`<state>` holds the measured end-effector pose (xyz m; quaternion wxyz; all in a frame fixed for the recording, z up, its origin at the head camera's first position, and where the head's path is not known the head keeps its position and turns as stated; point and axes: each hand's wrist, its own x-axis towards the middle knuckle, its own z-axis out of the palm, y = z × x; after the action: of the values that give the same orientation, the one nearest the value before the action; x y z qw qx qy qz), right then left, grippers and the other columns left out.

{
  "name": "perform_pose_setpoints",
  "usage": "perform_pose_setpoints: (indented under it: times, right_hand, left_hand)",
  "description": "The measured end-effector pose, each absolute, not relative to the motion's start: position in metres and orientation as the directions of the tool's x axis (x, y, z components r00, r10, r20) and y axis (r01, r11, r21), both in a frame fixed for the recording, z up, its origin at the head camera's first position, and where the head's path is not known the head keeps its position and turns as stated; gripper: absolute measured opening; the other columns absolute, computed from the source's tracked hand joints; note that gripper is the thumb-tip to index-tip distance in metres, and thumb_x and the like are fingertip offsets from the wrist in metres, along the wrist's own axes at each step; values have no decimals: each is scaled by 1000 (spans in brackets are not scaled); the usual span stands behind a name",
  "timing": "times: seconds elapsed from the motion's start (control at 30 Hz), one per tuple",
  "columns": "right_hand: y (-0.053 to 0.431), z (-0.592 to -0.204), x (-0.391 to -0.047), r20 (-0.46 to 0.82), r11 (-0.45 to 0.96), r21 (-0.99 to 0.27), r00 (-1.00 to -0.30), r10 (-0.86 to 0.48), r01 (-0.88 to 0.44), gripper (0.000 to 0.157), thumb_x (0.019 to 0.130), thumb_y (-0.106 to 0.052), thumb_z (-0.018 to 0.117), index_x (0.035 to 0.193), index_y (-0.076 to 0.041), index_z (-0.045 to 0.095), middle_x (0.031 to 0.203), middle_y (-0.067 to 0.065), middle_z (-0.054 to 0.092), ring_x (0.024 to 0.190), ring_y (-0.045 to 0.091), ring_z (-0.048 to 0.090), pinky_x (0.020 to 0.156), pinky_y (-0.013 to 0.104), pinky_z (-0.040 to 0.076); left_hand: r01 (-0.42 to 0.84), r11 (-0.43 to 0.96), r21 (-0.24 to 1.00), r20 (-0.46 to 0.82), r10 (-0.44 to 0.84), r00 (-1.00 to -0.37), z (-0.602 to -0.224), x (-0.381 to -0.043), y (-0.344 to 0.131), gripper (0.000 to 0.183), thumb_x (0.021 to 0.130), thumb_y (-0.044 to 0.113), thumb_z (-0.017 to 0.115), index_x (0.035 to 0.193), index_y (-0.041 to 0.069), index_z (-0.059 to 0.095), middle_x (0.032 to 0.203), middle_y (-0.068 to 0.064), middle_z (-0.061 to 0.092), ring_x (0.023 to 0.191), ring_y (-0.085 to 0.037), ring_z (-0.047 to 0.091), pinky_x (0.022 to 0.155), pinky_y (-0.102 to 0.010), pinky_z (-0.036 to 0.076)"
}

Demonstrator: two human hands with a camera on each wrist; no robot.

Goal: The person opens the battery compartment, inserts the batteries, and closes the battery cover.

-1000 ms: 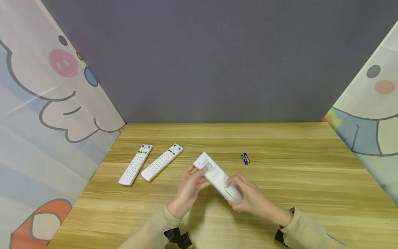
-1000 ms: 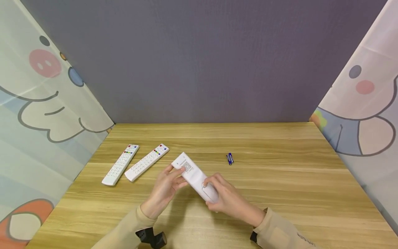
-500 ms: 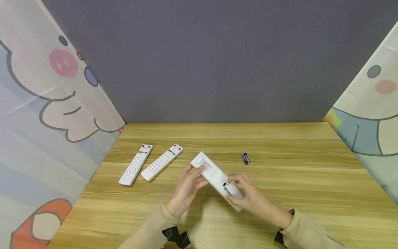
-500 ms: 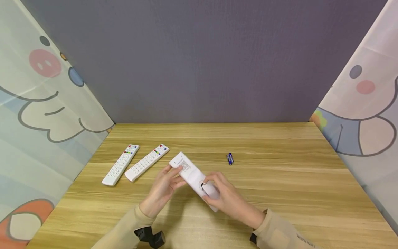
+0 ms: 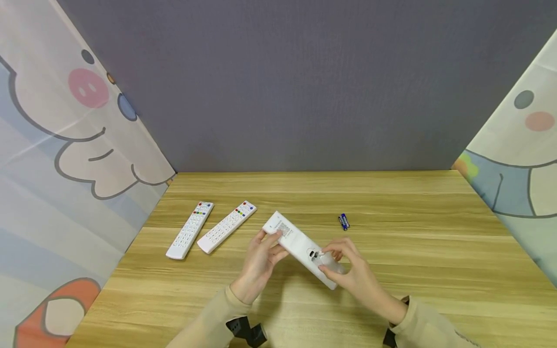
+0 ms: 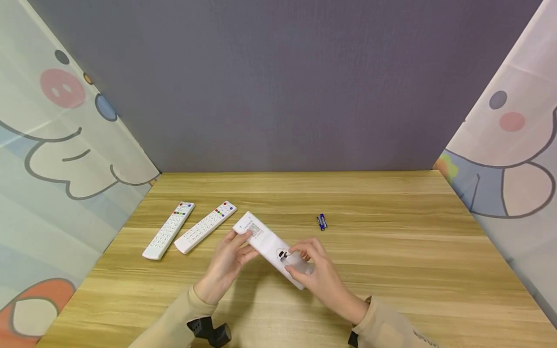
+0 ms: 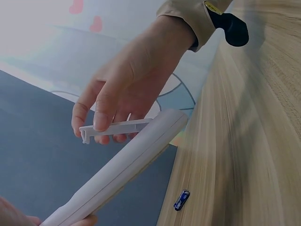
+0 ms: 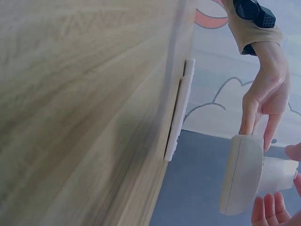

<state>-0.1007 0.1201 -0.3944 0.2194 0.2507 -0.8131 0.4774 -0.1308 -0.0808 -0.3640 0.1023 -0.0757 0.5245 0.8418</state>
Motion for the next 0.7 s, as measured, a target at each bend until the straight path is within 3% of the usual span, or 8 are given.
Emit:
perform_pose_setpoints:
  times: [0.33, 0.7]
  right_hand:
    - [120, -393, -99, 571, 408, -698, -802, -178, -588, 37, 65, 4, 76, 98, -3, 61, 90, 3, 56, 79, 4, 51, 67, 21, 52]
    - [129, -389, -106, 517, 284, -790, -840, -166, -543, 35, 69, 11, 70, 102, 2, 61, 92, 7, 56, 83, 1, 53, 72, 17, 53]
  left_hand:
    - [-256, -430, 866, -244, 84, -966, -365, -131, -81, 43, 91, 6, 49, 130, -7, 36, 94, -4, 61, 76, -13, 64, 73, -25, 56]
    - [-265, -427, 865, -257, 77, -963, -368, -133, -83, 43, 91, 5, 48, 131, -6, 36, 93, -3, 61, 75, -13, 64, 72, -24, 56]
